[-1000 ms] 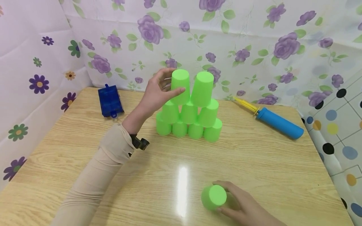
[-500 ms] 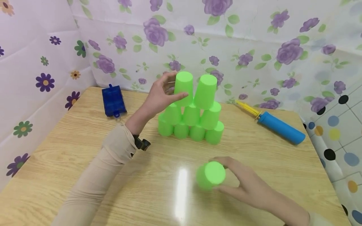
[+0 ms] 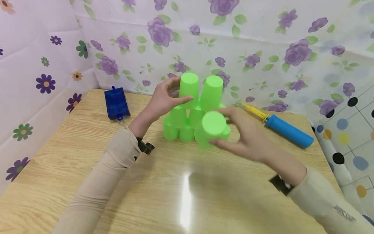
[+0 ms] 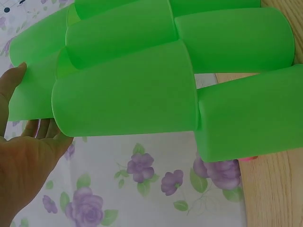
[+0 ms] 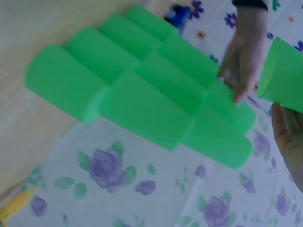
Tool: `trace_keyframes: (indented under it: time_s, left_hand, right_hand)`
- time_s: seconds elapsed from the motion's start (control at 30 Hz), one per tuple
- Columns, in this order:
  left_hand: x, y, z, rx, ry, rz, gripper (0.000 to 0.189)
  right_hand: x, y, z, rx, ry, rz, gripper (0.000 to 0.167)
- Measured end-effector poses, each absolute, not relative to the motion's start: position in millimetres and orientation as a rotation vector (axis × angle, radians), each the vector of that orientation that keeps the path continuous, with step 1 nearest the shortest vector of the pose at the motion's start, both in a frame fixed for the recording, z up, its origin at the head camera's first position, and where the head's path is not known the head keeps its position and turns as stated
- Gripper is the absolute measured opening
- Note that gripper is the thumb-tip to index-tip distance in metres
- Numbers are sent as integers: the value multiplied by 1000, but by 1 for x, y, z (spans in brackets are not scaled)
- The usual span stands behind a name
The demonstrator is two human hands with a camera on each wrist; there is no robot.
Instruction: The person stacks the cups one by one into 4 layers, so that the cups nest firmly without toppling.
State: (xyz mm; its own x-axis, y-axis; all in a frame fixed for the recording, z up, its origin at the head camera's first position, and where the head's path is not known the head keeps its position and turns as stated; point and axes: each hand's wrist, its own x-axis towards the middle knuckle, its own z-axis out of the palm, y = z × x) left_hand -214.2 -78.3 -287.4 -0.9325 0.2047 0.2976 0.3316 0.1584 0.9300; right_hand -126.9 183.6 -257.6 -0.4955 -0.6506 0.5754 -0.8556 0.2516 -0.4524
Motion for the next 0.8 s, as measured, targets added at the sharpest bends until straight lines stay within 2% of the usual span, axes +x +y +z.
trace_keyframes:
  time_s: [0.23, 0.43, 0.8]
  left_hand:
    - [-214, -78, -284, -519, -2352, -1881, 62]
    - [-213, -83, -283, -502, -2358, -1845, 60]
    - [-215, -80, -286, -527, -2355, -1867, 60]
  right_hand:
    - [-155, 174, -218, 1290, -2216, 1143, 66]
    - [-174, 162, -199, 1186, -2083, 1370, 59]
    - [-208, 143, -174, 948, -2241, 1290, 51]
